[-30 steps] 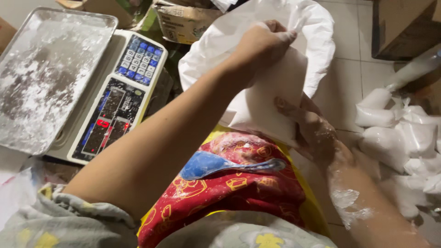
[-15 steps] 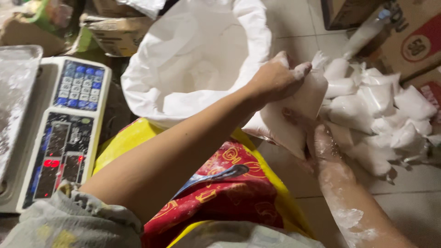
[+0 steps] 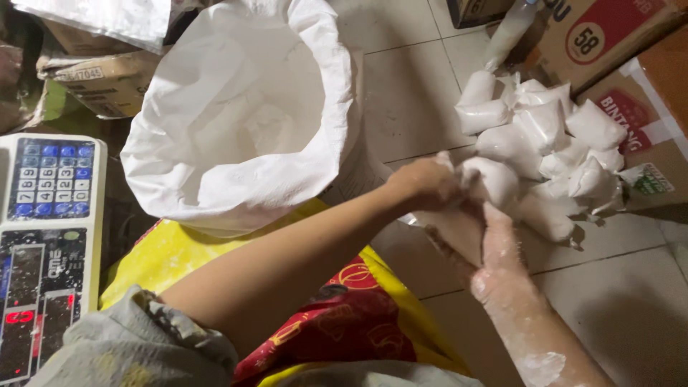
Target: The person scoops white powder from a large sack into small plastic bags, weighs each bag on a digital scale, and ties the bags shut. The process is repeated multiple times, with finished bags placed on the floor.
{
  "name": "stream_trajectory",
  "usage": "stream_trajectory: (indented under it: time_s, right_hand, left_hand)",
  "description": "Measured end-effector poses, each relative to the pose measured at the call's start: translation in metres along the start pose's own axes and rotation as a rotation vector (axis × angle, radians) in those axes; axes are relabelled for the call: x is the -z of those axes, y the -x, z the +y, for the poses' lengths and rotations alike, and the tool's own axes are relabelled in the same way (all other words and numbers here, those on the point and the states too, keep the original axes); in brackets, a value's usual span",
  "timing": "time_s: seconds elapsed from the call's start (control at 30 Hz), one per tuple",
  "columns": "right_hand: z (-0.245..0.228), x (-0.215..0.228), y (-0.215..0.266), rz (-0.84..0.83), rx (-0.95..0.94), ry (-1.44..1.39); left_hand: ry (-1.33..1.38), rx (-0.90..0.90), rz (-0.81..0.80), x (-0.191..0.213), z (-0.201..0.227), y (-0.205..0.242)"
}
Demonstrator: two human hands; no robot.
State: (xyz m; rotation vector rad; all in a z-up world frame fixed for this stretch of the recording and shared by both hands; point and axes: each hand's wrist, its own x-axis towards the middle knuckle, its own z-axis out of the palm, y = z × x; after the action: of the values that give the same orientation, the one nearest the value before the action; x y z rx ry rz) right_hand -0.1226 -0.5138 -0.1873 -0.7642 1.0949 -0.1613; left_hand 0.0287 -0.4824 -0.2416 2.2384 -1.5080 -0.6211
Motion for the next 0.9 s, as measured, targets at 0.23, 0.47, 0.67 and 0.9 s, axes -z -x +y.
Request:
stream_trajectory:
  time_s: [0.23,0.47,0.67,0.9]
  right_hand:
    - [-0.076,0.054,-0.056,0.292,0.262,0.085]
    - [-0.139,0.122,-0.141,0.472,0.385,-0.029]
    - [-0.143,0.148,-0.183,0.521,0.366,-0.060]
    - [-0.141,0.151,-0.196,0.534,0.359,-0.078]
  left_hand:
    - [0.418,0.143,-0.109,0.040,0.058,0.023]
    - [0.391,-0.038,-0.166,0.042,0.076,0.035]
    - [0.337,-0.090,-0.174,0.030,0.081,0.039]
    - [0.336,-0.114,-0.155,0.027,0.075,0.047]
